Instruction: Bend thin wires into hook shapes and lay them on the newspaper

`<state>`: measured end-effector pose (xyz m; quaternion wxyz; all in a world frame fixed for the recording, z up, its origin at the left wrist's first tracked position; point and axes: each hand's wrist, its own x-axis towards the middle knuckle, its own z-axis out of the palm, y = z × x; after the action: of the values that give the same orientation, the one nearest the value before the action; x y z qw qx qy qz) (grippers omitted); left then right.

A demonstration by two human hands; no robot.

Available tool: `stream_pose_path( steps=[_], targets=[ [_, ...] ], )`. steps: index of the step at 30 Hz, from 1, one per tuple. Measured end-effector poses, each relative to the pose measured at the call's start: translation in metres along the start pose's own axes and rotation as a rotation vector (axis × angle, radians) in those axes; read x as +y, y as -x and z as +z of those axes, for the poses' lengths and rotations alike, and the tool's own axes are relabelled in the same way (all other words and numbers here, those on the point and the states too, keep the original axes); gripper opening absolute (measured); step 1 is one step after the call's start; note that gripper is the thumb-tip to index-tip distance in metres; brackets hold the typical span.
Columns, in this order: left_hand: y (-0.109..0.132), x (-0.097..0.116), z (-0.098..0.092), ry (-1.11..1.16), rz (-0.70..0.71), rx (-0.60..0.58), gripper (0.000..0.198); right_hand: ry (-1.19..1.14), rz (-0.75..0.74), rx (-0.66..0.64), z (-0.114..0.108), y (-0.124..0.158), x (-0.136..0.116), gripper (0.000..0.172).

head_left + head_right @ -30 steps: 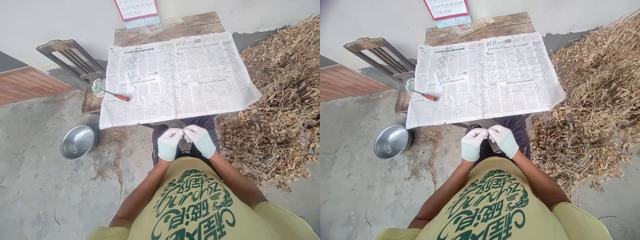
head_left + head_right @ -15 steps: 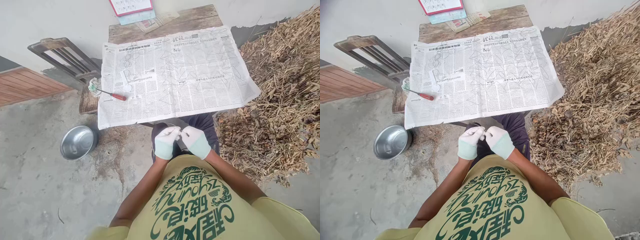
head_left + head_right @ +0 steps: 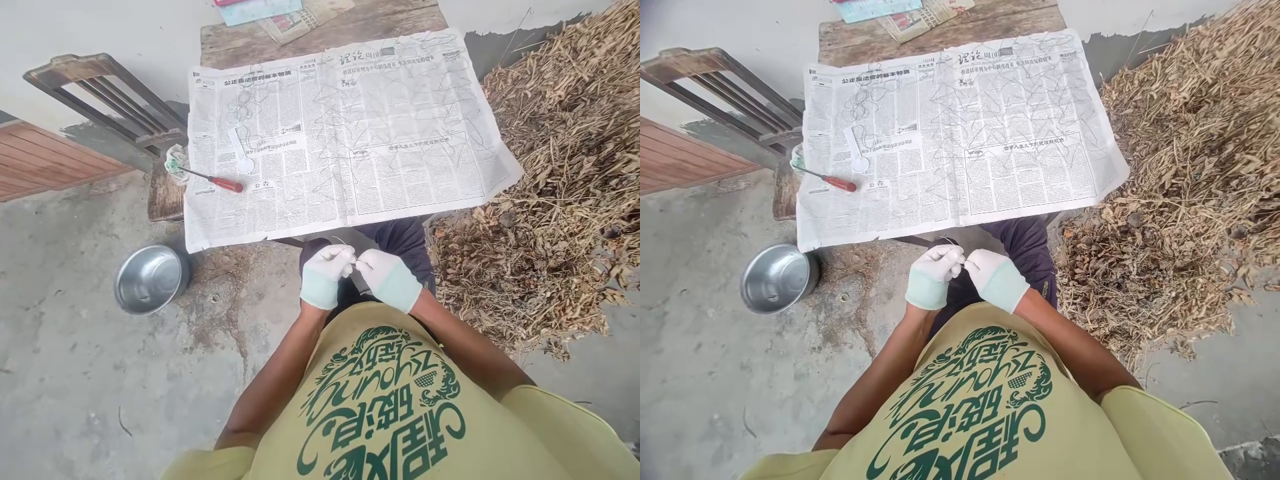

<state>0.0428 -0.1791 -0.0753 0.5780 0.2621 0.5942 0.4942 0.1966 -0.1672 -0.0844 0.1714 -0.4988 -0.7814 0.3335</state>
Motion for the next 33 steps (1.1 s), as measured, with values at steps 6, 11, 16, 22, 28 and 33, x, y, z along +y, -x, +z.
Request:
stream_pose_path(
  steps=[6,11,16,22,28,33],
  targets=[
    [0.004,0.006,0.003,0.053,0.045,0.018,0.027,-0.282,0.054,-0.104,-0.009,0.002,-0.001,0.027],
    [0.004,0.002,0.002,0.042,0.049,0.021,0.025,-0.037,0.061,-0.126,-0.008,-0.001,-0.004,0.025],
    [0.004,-0.005,-0.001,0.024,0.032,0.005,0.023,0.237,0.07,-0.216,-0.005,-0.008,-0.008,0.033],
    [0.001,-0.006,-0.001,-0.006,0.049,-0.01,0.022,0.385,0.082,-0.356,-0.005,-0.017,-0.012,0.034],
    [-0.002,-0.005,-0.001,-0.001,0.074,-0.006,0.023,0.427,0.083,-0.438,-0.001,-0.025,-0.012,0.024],
    [-0.002,-0.001,-0.001,-0.007,0.081,-0.008,0.022,0.399,0.02,-0.361,0.004,-0.021,-0.007,0.018]
  ],
)
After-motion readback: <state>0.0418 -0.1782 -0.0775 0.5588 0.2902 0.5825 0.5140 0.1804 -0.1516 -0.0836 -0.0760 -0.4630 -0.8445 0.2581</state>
